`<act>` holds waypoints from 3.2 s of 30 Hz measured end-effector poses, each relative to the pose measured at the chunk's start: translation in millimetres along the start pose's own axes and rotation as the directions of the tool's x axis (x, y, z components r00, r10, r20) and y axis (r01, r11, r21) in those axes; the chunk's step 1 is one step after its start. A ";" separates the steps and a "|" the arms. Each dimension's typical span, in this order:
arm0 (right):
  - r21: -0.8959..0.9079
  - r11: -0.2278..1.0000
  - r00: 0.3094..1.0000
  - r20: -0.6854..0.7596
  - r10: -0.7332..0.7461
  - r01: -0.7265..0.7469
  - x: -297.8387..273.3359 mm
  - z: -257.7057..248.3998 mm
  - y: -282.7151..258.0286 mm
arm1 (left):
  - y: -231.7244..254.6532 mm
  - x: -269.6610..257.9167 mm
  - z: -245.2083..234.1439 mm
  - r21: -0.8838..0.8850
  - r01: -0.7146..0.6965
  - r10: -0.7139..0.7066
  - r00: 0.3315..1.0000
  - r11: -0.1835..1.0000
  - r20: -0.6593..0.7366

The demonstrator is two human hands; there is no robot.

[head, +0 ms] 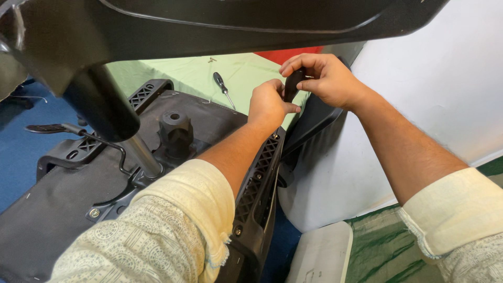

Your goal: The person uses a screwdriver to tighten screws into a black plastic frame attached to a padded base. They work on multiple screw locations along the frame's edge and near the central pole, securing the components together.

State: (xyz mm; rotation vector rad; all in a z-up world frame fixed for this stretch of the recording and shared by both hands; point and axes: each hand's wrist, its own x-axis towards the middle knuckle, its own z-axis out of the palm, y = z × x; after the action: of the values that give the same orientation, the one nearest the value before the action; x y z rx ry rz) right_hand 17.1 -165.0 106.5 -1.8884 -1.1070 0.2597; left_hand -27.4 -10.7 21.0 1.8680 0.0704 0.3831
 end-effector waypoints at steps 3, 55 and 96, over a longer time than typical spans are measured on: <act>-0.015 1.000 1.000 -0.006 -0.012 0.012 0.5 -0.7 2.3 | 1.8 0.0 -0.8 0.002 0.010 -0.010 1.000 1.000 0.005; -0.520 0.844 0.987 -0.145 0.064 -0.131 1.5 26.0 -42.2 | -2.5 -5.1 -14.2 0.099 -0.071 0.071 0.997 0.993 -0.002; -0.551 0.820 0.964 -0.268 0.004 -0.156 0.4 37.3 -37.7 | -8.4 13.9 -8.2 0.081 -0.027 0.012 0.982 0.996 0.190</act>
State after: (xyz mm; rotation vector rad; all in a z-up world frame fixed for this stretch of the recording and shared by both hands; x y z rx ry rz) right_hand -26.0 -135.3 114.9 -2.4176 -0.9912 -0.3070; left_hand -15.5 2.9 18.6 1.9800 -0.0616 0.2172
